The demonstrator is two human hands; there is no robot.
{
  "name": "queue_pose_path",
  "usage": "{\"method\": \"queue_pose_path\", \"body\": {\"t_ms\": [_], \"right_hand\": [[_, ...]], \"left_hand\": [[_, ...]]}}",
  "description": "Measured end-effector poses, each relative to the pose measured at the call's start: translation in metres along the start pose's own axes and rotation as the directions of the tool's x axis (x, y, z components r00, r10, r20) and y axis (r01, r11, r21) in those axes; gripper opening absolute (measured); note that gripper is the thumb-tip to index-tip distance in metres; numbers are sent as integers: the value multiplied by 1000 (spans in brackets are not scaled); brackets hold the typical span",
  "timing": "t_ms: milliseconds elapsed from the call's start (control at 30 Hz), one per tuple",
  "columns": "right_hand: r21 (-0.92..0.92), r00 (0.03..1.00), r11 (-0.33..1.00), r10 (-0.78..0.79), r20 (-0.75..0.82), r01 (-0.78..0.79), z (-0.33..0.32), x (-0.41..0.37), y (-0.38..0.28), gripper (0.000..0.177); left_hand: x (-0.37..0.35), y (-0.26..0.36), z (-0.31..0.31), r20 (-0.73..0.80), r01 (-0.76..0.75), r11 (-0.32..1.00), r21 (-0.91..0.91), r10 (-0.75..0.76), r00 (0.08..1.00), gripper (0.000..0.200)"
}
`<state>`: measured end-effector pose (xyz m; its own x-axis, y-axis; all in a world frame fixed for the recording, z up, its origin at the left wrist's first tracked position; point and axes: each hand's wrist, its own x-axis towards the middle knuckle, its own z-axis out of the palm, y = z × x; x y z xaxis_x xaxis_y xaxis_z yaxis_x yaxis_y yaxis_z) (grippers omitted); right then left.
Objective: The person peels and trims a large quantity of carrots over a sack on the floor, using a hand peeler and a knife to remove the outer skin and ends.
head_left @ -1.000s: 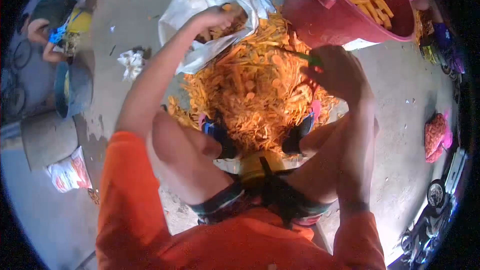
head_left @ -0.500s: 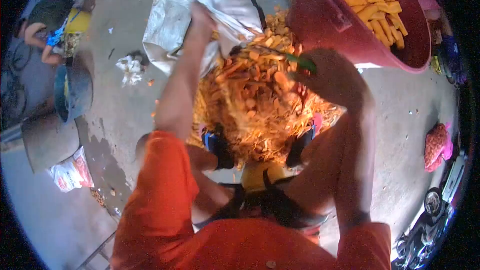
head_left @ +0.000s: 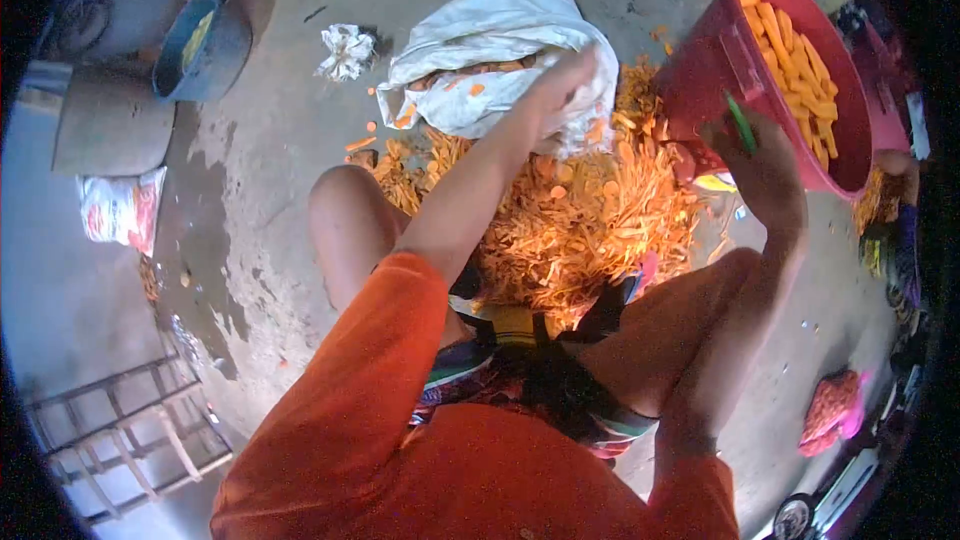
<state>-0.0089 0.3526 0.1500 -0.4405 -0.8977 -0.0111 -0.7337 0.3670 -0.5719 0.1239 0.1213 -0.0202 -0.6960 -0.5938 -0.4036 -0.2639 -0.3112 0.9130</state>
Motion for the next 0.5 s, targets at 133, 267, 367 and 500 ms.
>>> {"method": "queue_pose_path", "body": {"t_ms": [133, 267, 367, 500], "right_hand": [[39, 999, 999, 13, -41, -12, -9, -18, 13, 28], [-26, 981, 982, 188, 34, -188, -19, -29, 24, 27], [-130, 974, 968, 221, 39, -214, -29, -42, 30, 22], [-127, 947, 952, 293, 132, -277, -21, -30, 34, 19]], "left_hand": [[12, -26, -31, 189, -51, 911, 410, -30, 982, 102], [52, -56, -131, 240, 249, 898, 362, -348, 906, 52], [109, -74, -208, 109, 186, 720, 668, -342, 933, 31], [230, -62, -313, 370, -367, -48, 929, 88, 925, 33]]}}
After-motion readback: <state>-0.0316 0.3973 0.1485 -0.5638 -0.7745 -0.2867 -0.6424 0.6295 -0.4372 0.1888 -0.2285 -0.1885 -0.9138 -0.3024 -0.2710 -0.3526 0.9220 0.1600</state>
